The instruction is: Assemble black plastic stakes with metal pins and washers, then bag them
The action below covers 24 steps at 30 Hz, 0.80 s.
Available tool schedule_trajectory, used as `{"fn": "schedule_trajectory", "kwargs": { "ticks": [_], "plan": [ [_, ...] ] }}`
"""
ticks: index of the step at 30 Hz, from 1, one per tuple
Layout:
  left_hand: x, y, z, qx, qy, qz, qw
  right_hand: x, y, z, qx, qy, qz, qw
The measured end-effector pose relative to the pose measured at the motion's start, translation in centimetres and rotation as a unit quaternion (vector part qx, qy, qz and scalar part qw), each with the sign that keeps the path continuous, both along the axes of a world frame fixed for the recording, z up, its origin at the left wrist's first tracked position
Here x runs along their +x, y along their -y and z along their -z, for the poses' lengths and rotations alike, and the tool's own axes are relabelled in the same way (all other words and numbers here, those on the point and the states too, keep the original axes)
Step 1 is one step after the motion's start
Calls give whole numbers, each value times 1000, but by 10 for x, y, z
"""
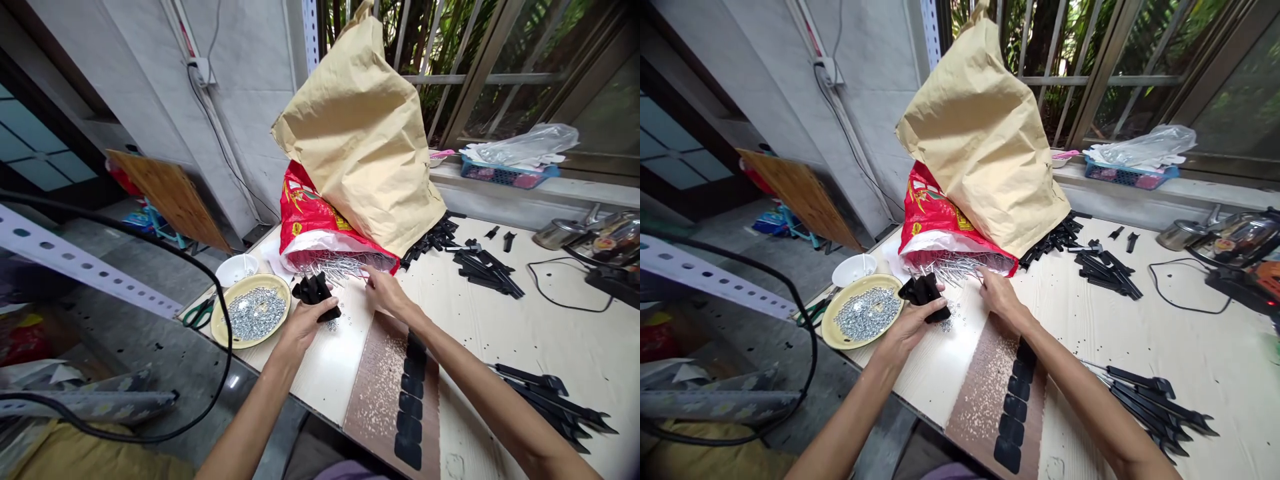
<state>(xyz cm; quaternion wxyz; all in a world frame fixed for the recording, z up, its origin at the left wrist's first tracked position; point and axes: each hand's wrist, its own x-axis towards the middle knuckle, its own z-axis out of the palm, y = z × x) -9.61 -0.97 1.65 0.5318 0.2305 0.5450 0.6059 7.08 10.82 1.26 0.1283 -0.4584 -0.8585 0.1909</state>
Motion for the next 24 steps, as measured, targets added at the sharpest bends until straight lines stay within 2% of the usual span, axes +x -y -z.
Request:
{"fn": "schedule_trajectory", "kwargs": {
  "ticks": [1,3,5,6,9,13,19,24],
  "plan": [
    [0,0,2,-13,6,9,1000,3,3,-11,-31,-84,-9,996],
    [2,0,6,-11,-34,13,999,5,10,-36,-90,-259,-35,961],
    [6,-1,11,8,-116,11,993,1,19,-60,-94,-362,-72,925],
    [8,-3,12,13,-156,14,988,-3,23,-69,-74,-381,-96,916],
    [13,-6,13,21,-236,29,971,-16,35,-80,29,-360,-159,919],
    [16,-6,6,56,-245,48,967,-24,42,-72,111,-264,-167,943],
    [22,-4,-3,44,-215,63,974,-24,47,-77,115,-145,-160,970],
    [25,-7,-6,24,-197,57,978,-26,47,-81,85,-171,-174,966]
  ]
}}
